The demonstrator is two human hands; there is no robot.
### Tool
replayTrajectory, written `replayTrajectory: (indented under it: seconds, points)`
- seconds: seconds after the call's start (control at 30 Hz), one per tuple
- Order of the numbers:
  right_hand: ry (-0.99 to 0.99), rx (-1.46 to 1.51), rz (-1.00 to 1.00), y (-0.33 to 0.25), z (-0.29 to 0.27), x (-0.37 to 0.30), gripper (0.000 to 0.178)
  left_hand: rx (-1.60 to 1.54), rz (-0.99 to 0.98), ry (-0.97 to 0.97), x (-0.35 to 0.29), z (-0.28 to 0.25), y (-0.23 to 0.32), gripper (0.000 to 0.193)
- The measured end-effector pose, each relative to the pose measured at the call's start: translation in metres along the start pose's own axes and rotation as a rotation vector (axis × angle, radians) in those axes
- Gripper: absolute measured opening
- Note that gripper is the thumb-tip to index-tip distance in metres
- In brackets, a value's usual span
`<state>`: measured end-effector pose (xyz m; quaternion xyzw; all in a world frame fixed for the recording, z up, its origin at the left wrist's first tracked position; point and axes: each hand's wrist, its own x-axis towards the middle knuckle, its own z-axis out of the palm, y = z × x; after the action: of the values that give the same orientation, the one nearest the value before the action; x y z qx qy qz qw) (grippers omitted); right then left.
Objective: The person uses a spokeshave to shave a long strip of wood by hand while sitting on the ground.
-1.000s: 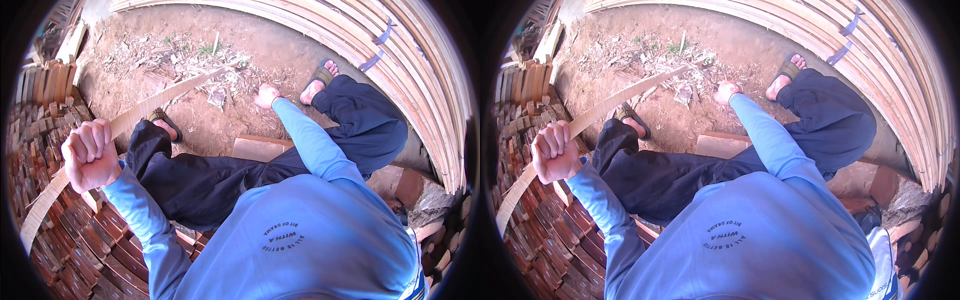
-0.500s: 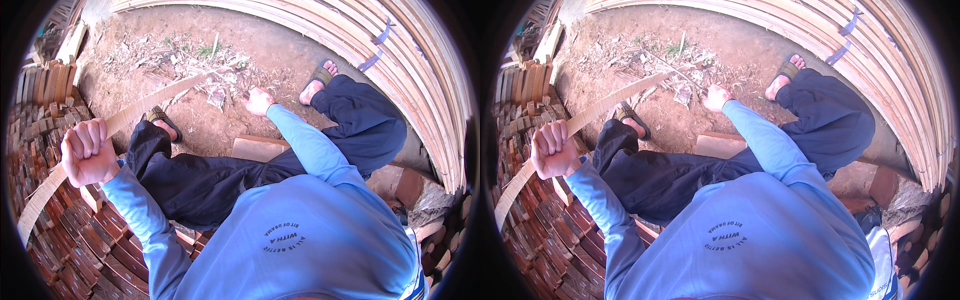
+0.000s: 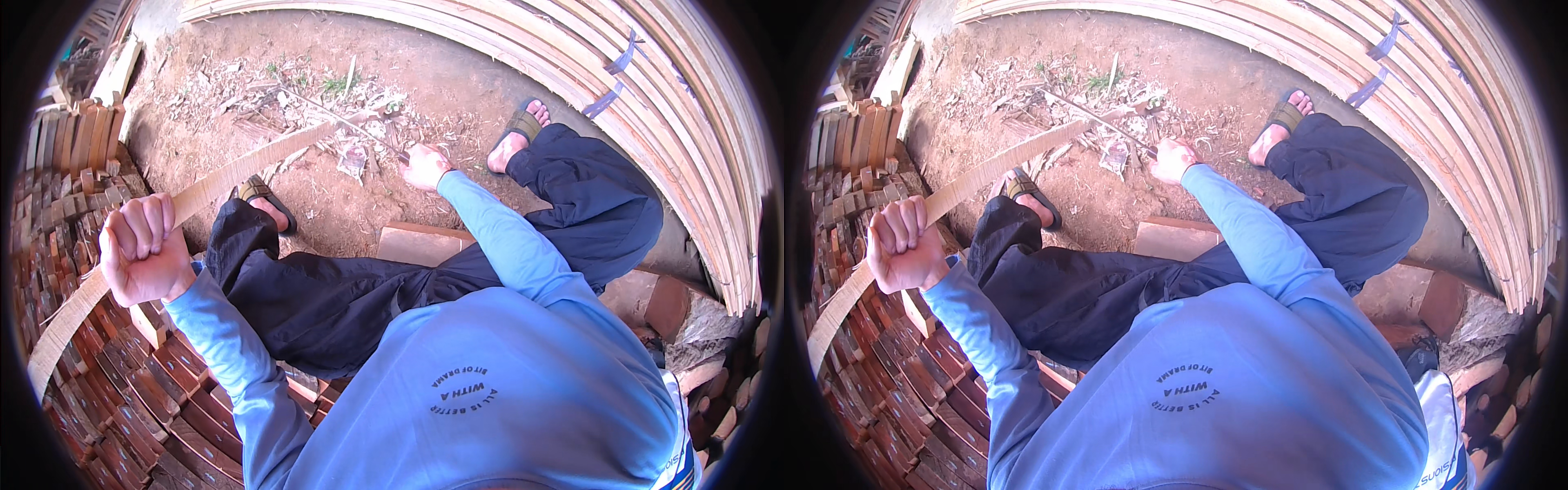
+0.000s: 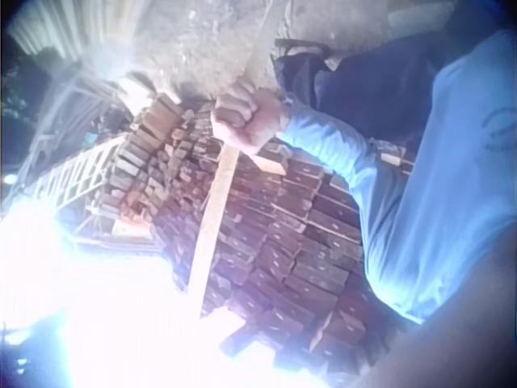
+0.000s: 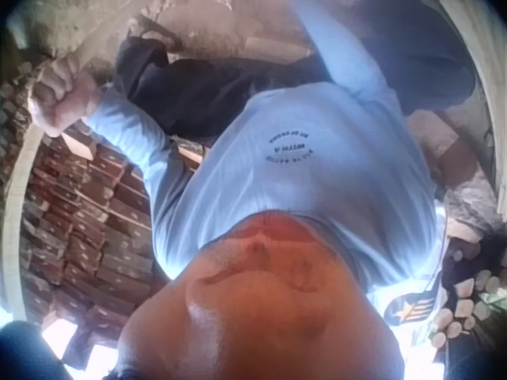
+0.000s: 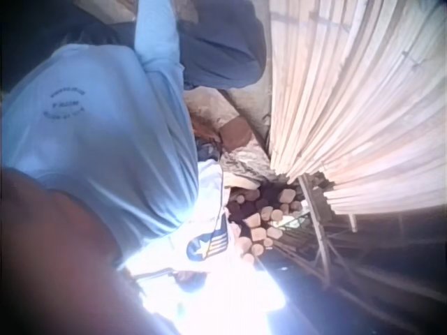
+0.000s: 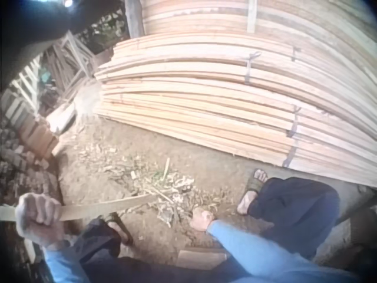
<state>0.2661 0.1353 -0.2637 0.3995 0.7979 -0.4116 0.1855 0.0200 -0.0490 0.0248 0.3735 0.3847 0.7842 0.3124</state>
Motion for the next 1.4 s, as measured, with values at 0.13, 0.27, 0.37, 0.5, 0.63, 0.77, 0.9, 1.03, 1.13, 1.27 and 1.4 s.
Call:
replayTrajectory:
  seconds: [0.13,0.27,0.37,0.5,0.63,0.77,0.9,1.03,1.13,1.27,1.4]
  points:
    - [-0.009,0.013,0.135,0.021,0.02,0.02,0.034,-0.014,-0.007,-0.009,0.003,-0.001,0.0,0.041]
    - [0.035,0.004,0.092,0.018,0.0,0.013,0.036,-0.003,-0.005,0.028,0.003,-0.003,0.0,0.041]
    - [-0.014,0.039,-0.001,0.003,-0.006,0.004,0.036,-0.014,-0.008,0.045,0.002,0.001,0.0,0.039]
    - [-0.044,0.041,0.074,-0.009,-0.005,0.001,0.036,-0.024,-0.013,0.041,0.005,-0.002,0.001,0.04]
    - [-0.002,0.046,0.076,0.003,-0.002,0.007,0.035,-0.018,-0.014,0.064,0.007,-0.005,-0.002,0.04]
    - [-0.047,-0.002,-0.004,-0.016,-0.007,-0.004,0.037,0.002,-0.003,0.096,-0.001,0.002,0.01,0.04]
    - [0.038,-0.005,0.138,0.018,0.015,0.023,0.033,-0.035,-0.017,0.046,0.008,-0.005,-0.003,0.04]
    - [0.147,-0.066,0.073,0.031,0.007,0.02,0.03,-0.024,-0.013,0.059,0.008,-0.005,-0.004,0.04]
    - [0.025,-0.041,-0.03,-0.003,-0.009,0.001,0.038,-0.017,-0.005,0.063,0.002,-0.001,0.004,0.04]
    - [-0.061,0.064,0.093,0.001,0.007,0.012,0.039,-0.016,-0.008,0.069,0.004,-0.003,0.005,0.04]
    - [-0.076,0.019,0.141,0.0,-0.005,0.015,0.039,-0.055,-0.011,0.091,0.012,-0.01,-0.007,0.04]
